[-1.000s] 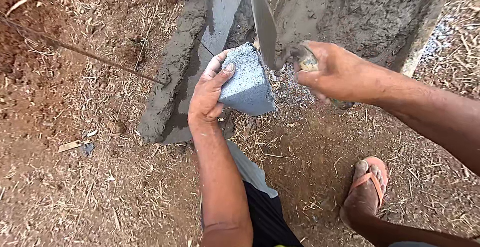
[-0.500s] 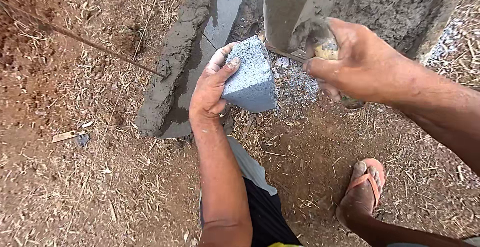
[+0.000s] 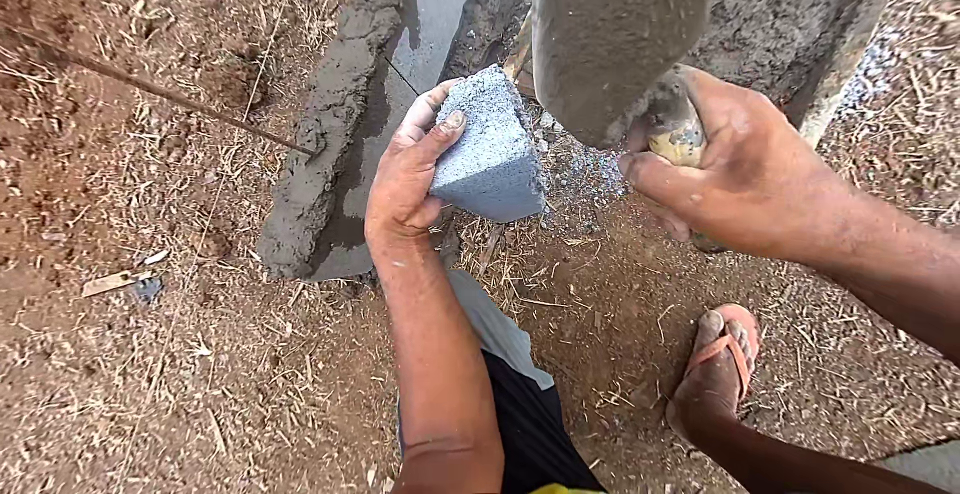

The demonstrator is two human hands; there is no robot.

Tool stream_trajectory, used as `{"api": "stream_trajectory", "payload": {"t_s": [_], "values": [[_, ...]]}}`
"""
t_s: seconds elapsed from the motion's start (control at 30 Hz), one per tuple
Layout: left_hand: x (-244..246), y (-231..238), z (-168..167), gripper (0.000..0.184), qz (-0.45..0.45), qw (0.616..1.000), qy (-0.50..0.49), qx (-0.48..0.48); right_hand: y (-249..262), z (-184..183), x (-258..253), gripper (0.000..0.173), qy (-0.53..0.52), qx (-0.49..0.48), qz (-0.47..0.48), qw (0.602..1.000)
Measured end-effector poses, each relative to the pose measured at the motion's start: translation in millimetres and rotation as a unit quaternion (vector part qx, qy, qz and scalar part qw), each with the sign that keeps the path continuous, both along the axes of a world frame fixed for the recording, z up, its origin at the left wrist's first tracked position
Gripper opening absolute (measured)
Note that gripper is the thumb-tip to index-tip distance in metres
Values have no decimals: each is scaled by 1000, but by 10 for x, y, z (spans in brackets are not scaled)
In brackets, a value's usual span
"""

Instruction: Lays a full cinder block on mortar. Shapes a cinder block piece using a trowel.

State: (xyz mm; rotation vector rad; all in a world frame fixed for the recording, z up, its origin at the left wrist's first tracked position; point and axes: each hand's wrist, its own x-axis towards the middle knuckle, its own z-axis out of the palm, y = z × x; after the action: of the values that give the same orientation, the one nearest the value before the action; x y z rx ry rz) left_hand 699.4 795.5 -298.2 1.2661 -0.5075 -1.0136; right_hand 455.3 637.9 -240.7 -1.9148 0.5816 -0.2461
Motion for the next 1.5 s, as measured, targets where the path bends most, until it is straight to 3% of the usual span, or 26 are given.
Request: {"api": "stream_trajectory", "payload": {"t_s": [0.2,0.43,0.63,0.87,0.93,1.07,1.2,1.3,1.4,1.5], "values": [[11,16,-2,38,0,1000,-3,-6,80,-334,-97,24,127,-5,37,991],[16,3,-13,40,-3,1000,0,2,123,-72,-90,33,9,-58,6,998],[29,16,-28,39,-1,1000,-8,-3,131,-477,-159,22,152,13,57,987],[3,-9,-20,39,-4,1000,4,-7,124,-157,-90,30,50,-38,17,998],[2,0,-23,39,-4,1000,2,-4,164,-267,-110,33,74,-28,27,996],[22,18,-37,39,0,1000,-2,-6,150,-480,-157,22,147,19,59,987],[-7,-9,-26,39,2,1000,-4,-4,51,-279,-89,27,107,-29,47,993],[-2,-9,-25,40,-5,1000,-3,-8,40,-135,-18,26,80,-10,26,996],[8,9,-40,40,-7,1000,-2,-9,150,-396,-88,30,120,12,34,992],[22,20,-45,41,-7,1000,-14,-4,153,-607,-122,24,181,18,67,981]]}}
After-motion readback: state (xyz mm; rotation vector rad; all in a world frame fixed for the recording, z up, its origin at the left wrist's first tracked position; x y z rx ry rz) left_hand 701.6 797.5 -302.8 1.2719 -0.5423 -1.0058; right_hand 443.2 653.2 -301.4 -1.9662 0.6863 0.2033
